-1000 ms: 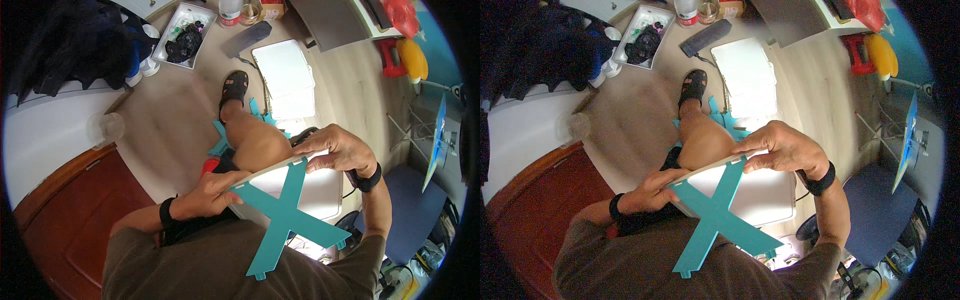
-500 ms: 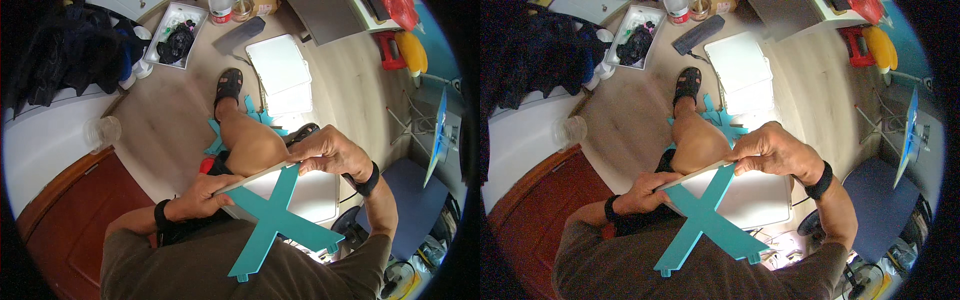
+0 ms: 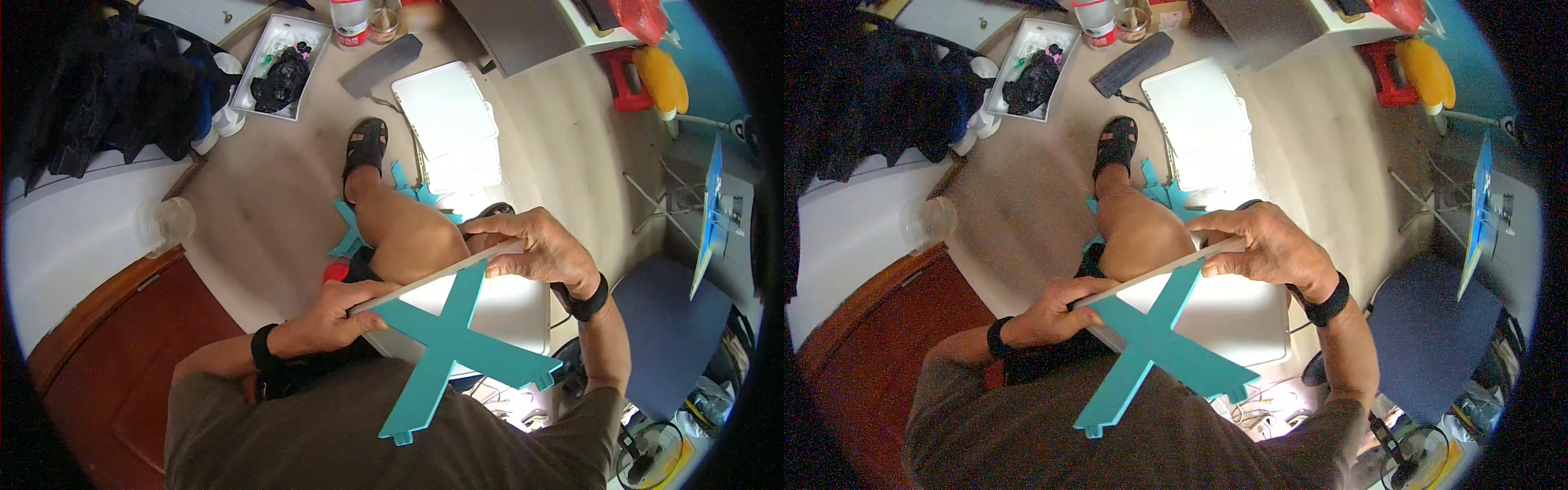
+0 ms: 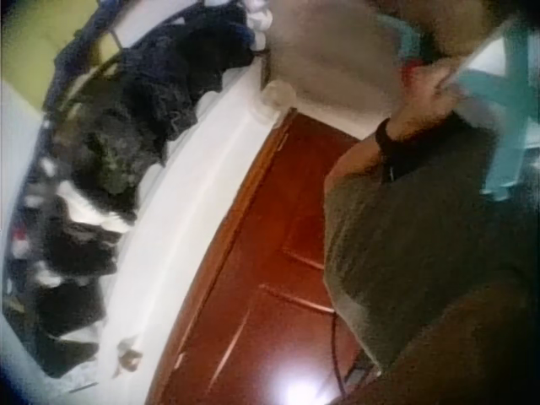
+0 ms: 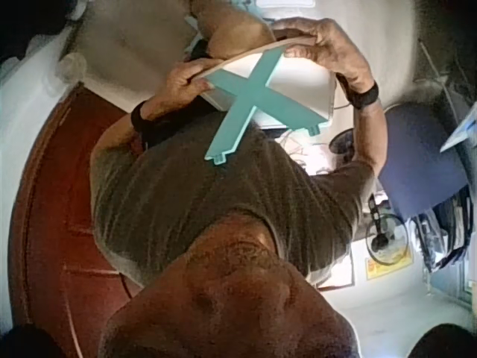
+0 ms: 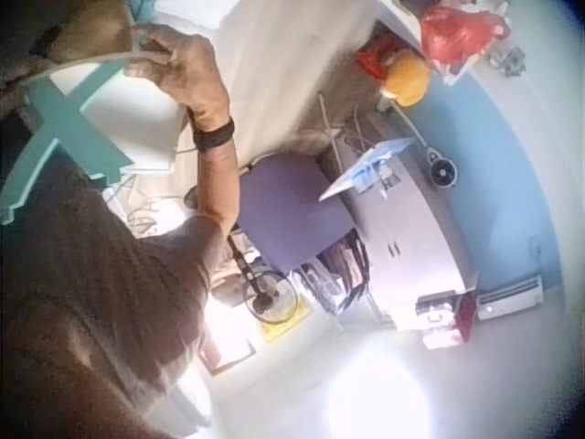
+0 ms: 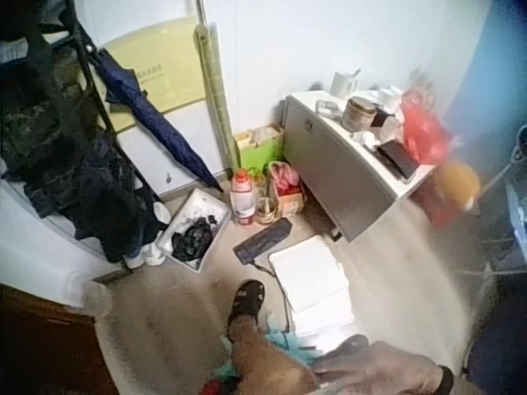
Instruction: The person attaches plastic support pieces to white square panels by pressing the support tabs into the slots on the panel edges.
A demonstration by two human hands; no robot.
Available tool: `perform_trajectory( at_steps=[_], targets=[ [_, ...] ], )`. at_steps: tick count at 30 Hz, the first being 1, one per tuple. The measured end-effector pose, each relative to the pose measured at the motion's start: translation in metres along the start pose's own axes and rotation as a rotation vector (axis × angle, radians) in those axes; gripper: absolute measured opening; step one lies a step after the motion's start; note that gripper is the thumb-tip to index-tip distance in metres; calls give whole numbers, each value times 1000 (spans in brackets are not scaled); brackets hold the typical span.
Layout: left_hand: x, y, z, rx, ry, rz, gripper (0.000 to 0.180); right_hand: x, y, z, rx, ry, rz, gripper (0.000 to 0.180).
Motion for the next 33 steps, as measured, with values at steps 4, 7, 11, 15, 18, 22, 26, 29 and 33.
perform_trajectory(
  at_steps=[4, 7, 11, 15, 18, 22, 26, 29, 33],
  targets=[
    [6, -1, 11, 78, -13, -80, 44, 23, -8, -11, 87, 59, 27, 25],
    [9, -3, -3, 146, -53, -189, 45, 41, -9, -26, 6, -6, 153, 22],
    [-12, -6, 8, 155, -52, -236, 54, 48, -8, -19, -25, 2, 228, 20],
    [-53, -5, 29, -25, -6, -209, 48, 46, -3, -33, 54, -73, 208, 20],
    [-76, 16, 63, 14, -26, -287, 46, 47, 3, -50, 110, -114, 197, 18],
    [-88, 50, 88, -474, 180, -438, 40, 50, 10, -61, 183, -200, 203, 18],
    [-77, 54, 91, -226, 50, -385, 37, 56, 13, -74, 195, -230, 216, 18],
    [-59, 55, 94, -179, 13, -457, 35, 62, 15, -80, 193, -232, 212, 18],
    [-45, 49, 102, -168, -142, -312, 35, 77, 16, -100, 303, -287, 296, 19]
  ],
)
Point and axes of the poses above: each hand's wrist, its own x-axis away from the middle knuckle, its own y-axis out of the palm, z = x × y, the point moved 9 cm from there along -x, towards the middle knuckle, and after that the axes turned 1 degree about -y, right-handed, at the moved point
